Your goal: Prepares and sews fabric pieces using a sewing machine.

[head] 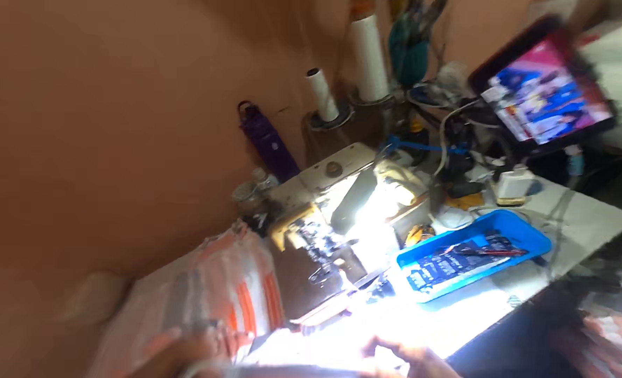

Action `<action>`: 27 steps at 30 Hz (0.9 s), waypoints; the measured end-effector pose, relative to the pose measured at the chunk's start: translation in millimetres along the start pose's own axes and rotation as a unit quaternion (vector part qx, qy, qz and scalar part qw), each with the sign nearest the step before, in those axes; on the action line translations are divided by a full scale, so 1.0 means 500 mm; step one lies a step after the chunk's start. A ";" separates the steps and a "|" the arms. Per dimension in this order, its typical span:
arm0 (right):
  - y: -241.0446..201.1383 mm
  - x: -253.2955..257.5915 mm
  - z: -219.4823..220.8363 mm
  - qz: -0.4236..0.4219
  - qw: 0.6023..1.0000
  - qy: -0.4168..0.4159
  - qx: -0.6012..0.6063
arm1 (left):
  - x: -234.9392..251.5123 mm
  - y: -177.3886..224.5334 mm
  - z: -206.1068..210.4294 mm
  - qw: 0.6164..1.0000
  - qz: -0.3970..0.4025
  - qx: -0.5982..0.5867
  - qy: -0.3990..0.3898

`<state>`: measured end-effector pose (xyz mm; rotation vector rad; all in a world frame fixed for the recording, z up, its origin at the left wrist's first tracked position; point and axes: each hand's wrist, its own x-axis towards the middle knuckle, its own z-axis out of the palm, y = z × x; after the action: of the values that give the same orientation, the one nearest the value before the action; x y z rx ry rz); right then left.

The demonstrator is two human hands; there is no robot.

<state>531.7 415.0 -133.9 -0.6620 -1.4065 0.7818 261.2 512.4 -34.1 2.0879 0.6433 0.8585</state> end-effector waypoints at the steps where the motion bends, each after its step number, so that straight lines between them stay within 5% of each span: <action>1: 0.015 -0.003 0.004 0.028 0.999 0.017 0.011 | 0.025 -0.005 0.002 0.997 -0.014 0.064 0.030; 6: 0.053 -0.012 0.024 0.163 0.978 0.098 0.087 | 0.111 -0.066 0.036 0.992 -0.036 0.060 0.106; 15: 0.087 -0.026 0.006 0.174 0.976 0.122 0.049 | 0.164 -0.120 0.074 0.991 -0.052 0.090 0.087; 22: 0.082 -0.032 0.009 0.256 0.957 0.129 0.040 | 0.189 -0.194 0.126 0.964 -0.102 0.225 0.100; 27: 0.045 -0.037 0.019 0.273 0.948 0.158 0.050 | 0.206 -0.171 0.157 0.941 -0.176 0.265 0.112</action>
<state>520.5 413.1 -162.1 -1.0686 -0.8869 1.1138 373.4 594.6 -103.0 2.2426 1.4564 0.7758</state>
